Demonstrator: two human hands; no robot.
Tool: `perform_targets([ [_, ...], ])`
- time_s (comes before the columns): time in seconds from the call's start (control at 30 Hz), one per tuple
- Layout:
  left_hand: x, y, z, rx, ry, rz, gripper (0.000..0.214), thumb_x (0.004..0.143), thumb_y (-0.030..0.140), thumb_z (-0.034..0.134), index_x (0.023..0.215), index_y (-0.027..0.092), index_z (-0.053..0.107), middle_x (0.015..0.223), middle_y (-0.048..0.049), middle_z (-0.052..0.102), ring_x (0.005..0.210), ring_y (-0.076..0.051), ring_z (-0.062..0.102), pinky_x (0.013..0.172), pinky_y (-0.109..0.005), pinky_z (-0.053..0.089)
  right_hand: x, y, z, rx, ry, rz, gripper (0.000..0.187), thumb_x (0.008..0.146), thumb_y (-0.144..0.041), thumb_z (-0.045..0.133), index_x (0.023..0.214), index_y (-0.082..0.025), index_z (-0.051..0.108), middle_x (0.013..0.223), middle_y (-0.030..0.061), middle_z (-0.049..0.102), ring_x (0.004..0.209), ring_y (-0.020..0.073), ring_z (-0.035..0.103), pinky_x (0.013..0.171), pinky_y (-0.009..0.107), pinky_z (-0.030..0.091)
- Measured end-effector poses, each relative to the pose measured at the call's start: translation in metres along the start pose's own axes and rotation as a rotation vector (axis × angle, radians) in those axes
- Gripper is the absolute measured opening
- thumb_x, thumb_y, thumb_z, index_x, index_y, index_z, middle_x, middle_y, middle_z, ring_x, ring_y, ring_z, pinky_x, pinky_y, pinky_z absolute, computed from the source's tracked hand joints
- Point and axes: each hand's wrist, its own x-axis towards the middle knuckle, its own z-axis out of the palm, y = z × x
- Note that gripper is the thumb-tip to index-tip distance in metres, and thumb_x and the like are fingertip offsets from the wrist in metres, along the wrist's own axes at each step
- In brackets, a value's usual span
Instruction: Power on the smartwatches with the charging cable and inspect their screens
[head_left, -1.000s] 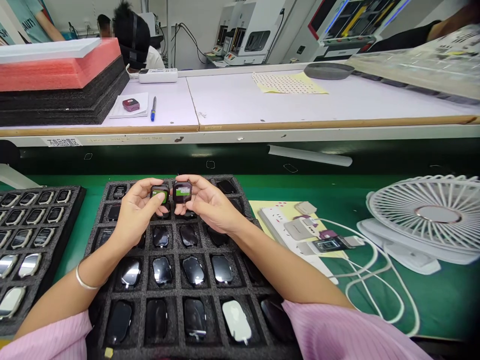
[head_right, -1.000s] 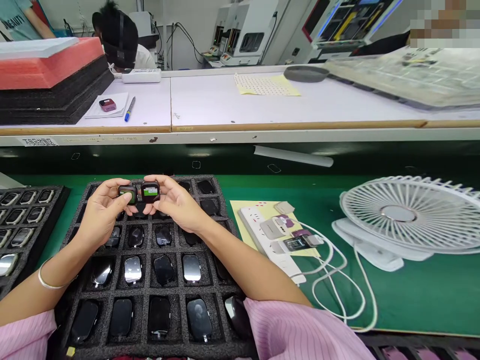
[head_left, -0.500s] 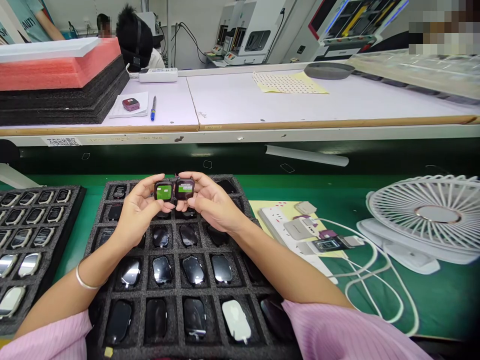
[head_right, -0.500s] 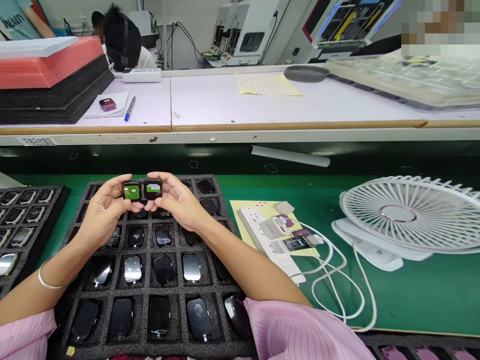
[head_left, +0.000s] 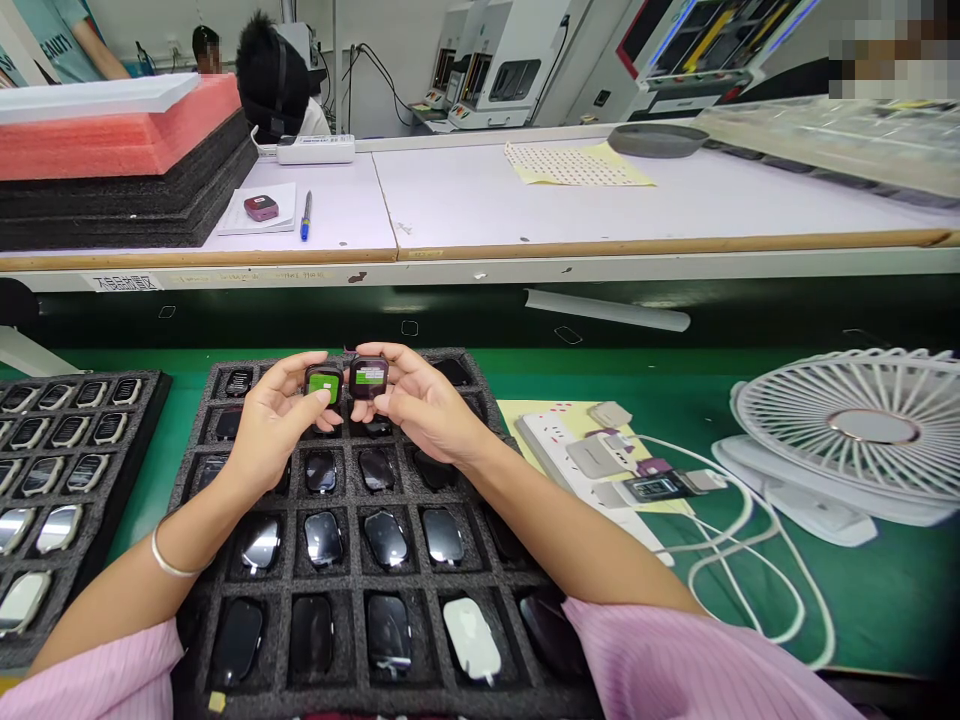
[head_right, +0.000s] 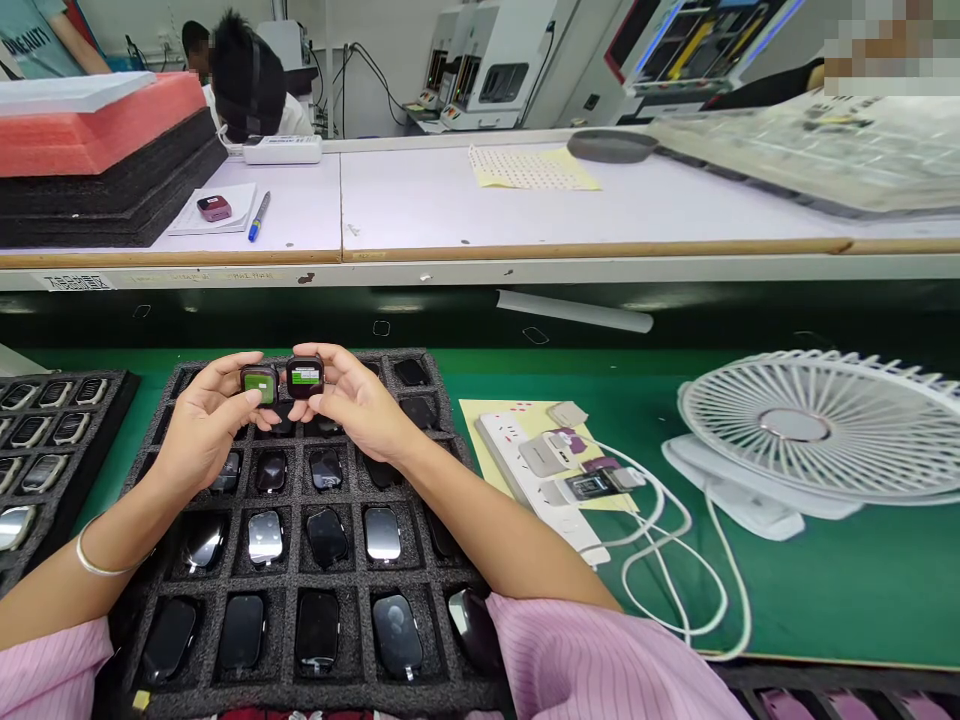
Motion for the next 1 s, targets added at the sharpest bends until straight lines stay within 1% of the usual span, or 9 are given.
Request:
perform_targets([
  [0.13,0.000,-0.001,0.000,0.029,0.016,0.010,0.034,0.079,0.026,0.073,0.110,0.017,0.063,0.093,-0.0014,0.068,0.056,-0.010,0.067,0.053,-0.022,0.054,0.000,0.000,0.000,-0.022,0.004,0.017,0.047,0.079,-0.022,0.070,0.122,-0.026,0.053,0.112,0.0035,0.066,0.074,0.0123,0.066,0.076,0.032,0.055],
  [0.4,0.001,0.001,0.000,-0.043,0.008,-0.058,0.044,0.076,0.023,0.068,0.119,0.018,0.059,0.099,-0.0033,0.070,0.065,-0.015,0.072,0.064,-0.030,0.061,0.002,-0.001,0.001,-0.017,0.034,0.022,0.048,0.076,-0.023,0.073,0.119,-0.025,0.054,0.105,0.0025,0.068,0.072,0.0127,0.066,0.071,0.031,0.055],
  [0.5,0.002,0.001,-0.001,-0.041,0.022,-0.084,0.037,0.081,0.030,0.066,0.115,0.018,0.062,0.094,-0.0024,0.069,0.062,-0.015,0.072,0.062,-0.031,0.062,0.002,-0.001,0.001,-0.041,0.072,0.046,0.039,0.077,-0.030,0.074,0.111,-0.023,0.056,0.096,0.0010,0.070,0.063,0.0112,0.064,0.061,0.028,0.052],
  [0.57,0.002,0.000,-0.001,0.013,0.041,-0.068,0.033,0.082,0.035,0.067,0.109,0.017,0.064,0.088,-0.0008,0.067,0.056,-0.012,0.068,0.055,-0.027,0.058,0.003,0.000,0.000,-0.060,0.095,0.071,0.034,0.079,-0.037,0.074,0.103,-0.022,0.055,0.088,-0.0003,0.070,0.055,0.0093,0.060,0.052,0.025,0.047],
  [0.63,0.003,-0.002,-0.002,0.081,0.053,-0.031,0.030,0.079,0.035,0.072,0.102,0.017,0.065,0.083,0.0010,0.065,0.052,-0.009,0.063,0.049,-0.022,0.053,0.004,0.001,-0.001,-0.063,0.103,0.098,0.032,0.080,-0.039,0.074,0.099,-0.021,0.055,0.083,-0.0009,0.070,0.050,0.0081,0.057,0.048,0.023,0.043],
  [0.7,0.004,-0.004,-0.002,0.124,0.050,-0.003,0.030,0.075,0.030,0.076,0.100,0.018,0.064,0.084,0.0015,0.065,0.052,-0.006,0.058,0.047,-0.019,0.050,0.005,0.002,-0.002,-0.035,0.107,0.126,0.029,0.082,-0.036,0.071,0.101,-0.021,0.056,0.084,-0.0001,0.071,0.051,0.0091,0.060,0.049,0.024,0.044],
  [0.8,0.010,-0.009,-0.003,0.146,0.015,-0.015,0.042,0.069,0.022,0.078,0.108,0.019,0.060,0.094,-0.0010,0.067,0.058,-0.006,0.058,0.051,-0.019,0.052,0.008,0.004,-0.005,0.053,0.114,0.189,0.028,0.082,-0.027,0.063,0.109,-0.020,0.058,0.085,0.0016,0.071,0.059,0.0147,0.068,0.055,0.028,0.050],
  [0.9,0.021,-0.016,-0.012,0.154,-0.016,-0.055,0.058,0.065,0.017,0.076,0.119,0.020,0.054,0.105,-0.0041,0.066,0.063,-0.008,0.062,0.057,-0.022,0.055,0.013,0.007,-0.011,0.127,0.123,0.236,0.034,0.076,-0.018,0.057,0.110,-0.019,0.059,0.086,0.0025,0.071,0.064,0.0181,0.071,0.060,0.033,0.055],
  [1.0,0.040,-0.026,-0.026,0.232,-0.069,-0.087,0.061,0.067,0.021,0.074,0.123,0.019,0.049,0.105,-0.0058,0.065,0.066,-0.012,0.067,0.063,-0.029,0.057,0.021,0.009,-0.022,0.102,0.137,0.243,0.045,0.069,-0.013,0.059,0.113,-0.021,0.054,0.094,0.0014,0.069,0.066,0.0161,0.070,0.062,0.032,0.056],
])
